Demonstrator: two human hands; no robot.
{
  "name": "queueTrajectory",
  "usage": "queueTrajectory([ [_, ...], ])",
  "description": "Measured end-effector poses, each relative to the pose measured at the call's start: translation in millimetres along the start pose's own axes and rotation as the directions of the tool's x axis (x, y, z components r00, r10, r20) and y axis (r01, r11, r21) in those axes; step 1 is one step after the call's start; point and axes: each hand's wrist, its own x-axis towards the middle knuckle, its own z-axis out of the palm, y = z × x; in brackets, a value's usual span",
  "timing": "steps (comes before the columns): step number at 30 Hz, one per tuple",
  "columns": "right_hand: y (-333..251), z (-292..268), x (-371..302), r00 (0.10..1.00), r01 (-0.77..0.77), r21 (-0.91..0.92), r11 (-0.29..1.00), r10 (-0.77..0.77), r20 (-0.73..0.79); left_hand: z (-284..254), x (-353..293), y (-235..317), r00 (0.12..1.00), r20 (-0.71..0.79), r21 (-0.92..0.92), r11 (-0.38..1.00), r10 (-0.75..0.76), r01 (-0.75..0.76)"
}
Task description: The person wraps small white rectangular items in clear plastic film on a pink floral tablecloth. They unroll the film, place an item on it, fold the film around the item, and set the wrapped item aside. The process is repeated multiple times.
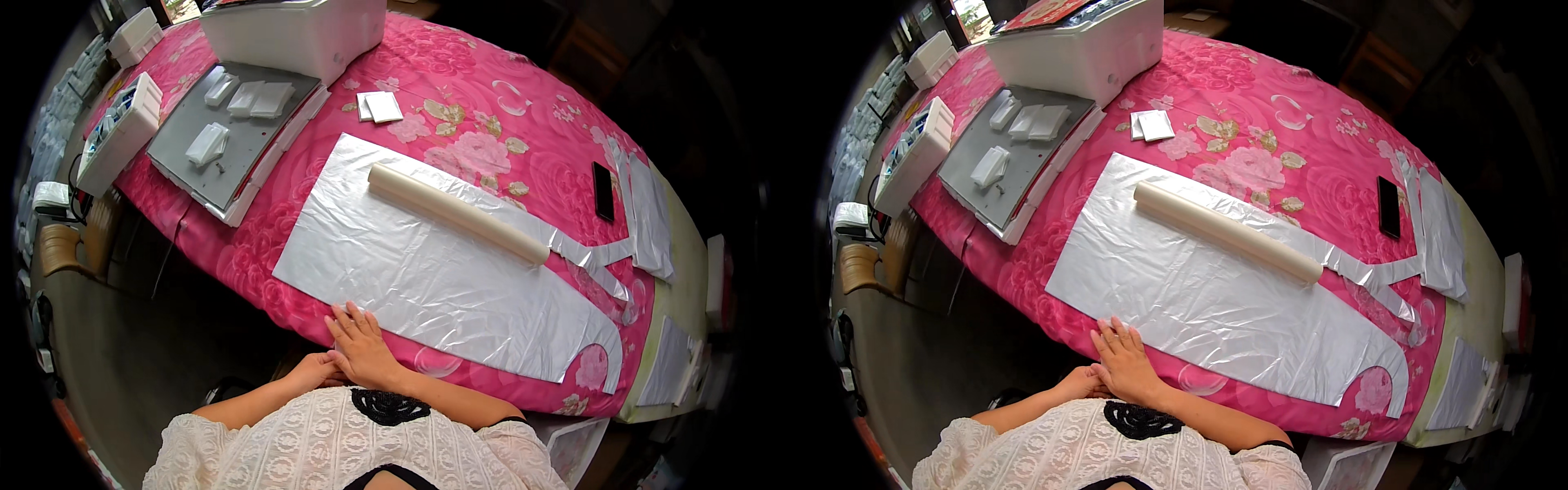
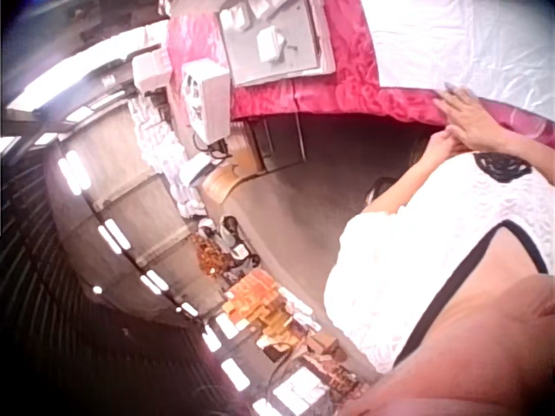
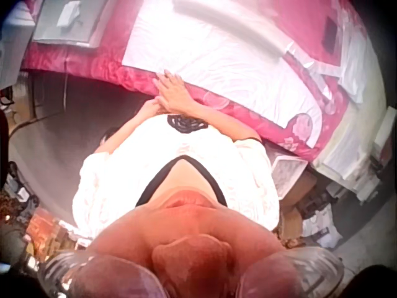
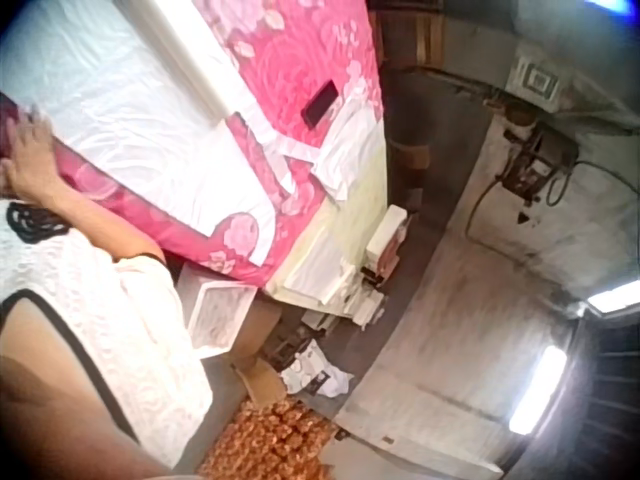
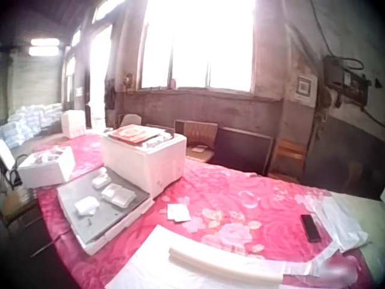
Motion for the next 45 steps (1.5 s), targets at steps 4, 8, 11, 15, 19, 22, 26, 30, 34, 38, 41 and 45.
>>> queueTrajectory([
  [4,1.3,-36.0,19.4,0.956,0.197,-0.003,0.980,-0.192,0.224,13.6,-25.1,47.3,0.911,0.101,0.888,0.377,0.399,-0.264],
  [8,49.0,-81.2,56.7,0.932,0.321,0.090,0.943,-0.332,0.144,18.3,-32.0,90.8,0.781,0.105,0.742,0.475,0.615,-0.473],
  [11,89.2,-129.8,123.0,0.984,0.165,0.215,0.963,-0.146,-0.097,18.3,-37.2,120.7,0.540,0.118,0.726,0.299,0.833,-0.620],
  [15,174.9,-162.9,242.3,0.894,-0.150,0.584,0.798,0.362,-0.264,25.4,-22.8,136.5,0.528,0.137,0.665,0.317,0.838,-0.676],
  [19,220.3,-175.0,310.2,0.758,-0.377,0.302,0.875,0.479,-0.442,35.8,-5.8,139.6,0.576,0.278,0.676,0.269,0.769,-0.686],
  [22,216.9,-173.6,319.1,0.683,-0.597,0.015,0.802,0.518,-0.516,40.3,-3.3,140.1,0.555,0.301,0.685,0.229,0.776,-0.692],
  [26,219.6,-183.8,264.6,0.815,-0.439,-0.057,0.897,0.371,-0.445,35.8,7.5,140.5,0.539,0.298,0.686,0.216,0.788,-0.695],
  [30,196.4,-211.7,118.5,0.939,-0.287,0.033,0.957,0.288,-0.190,46.2,12.7,142.6,0.495,0.402,0.674,0.117,0.770,-0.729],
  [34,165.2,-203.9,-10.6,0.849,-0.502,-0.071,0.862,0.476,-0.229,76.8,33.2,141.6,0.513,0.575,0.653,0.020,0.637,-0.757],
  [38,106.0,-161.4,-69.1,0.805,-0.560,0.032,0.828,0.553,-0.215,126.0,57.5,126.2,0.459,0.677,0.664,-0.208,0.575,-0.718],
  [41,90.3,-133.4,-95.1,0.879,-0.375,0.115,0.920,0.392,-0.270,154.1,79.5,107.7,0.407,0.694,0.646,-0.263,0.594,-0.717],
  [45,127.5,-134.8,-143.6,0.883,-0.427,-0.218,0.878,0.353,-0.309,183.5,89.2,94.7,0.422,0.760,0.631,-0.404,0.495,-0.662],
])
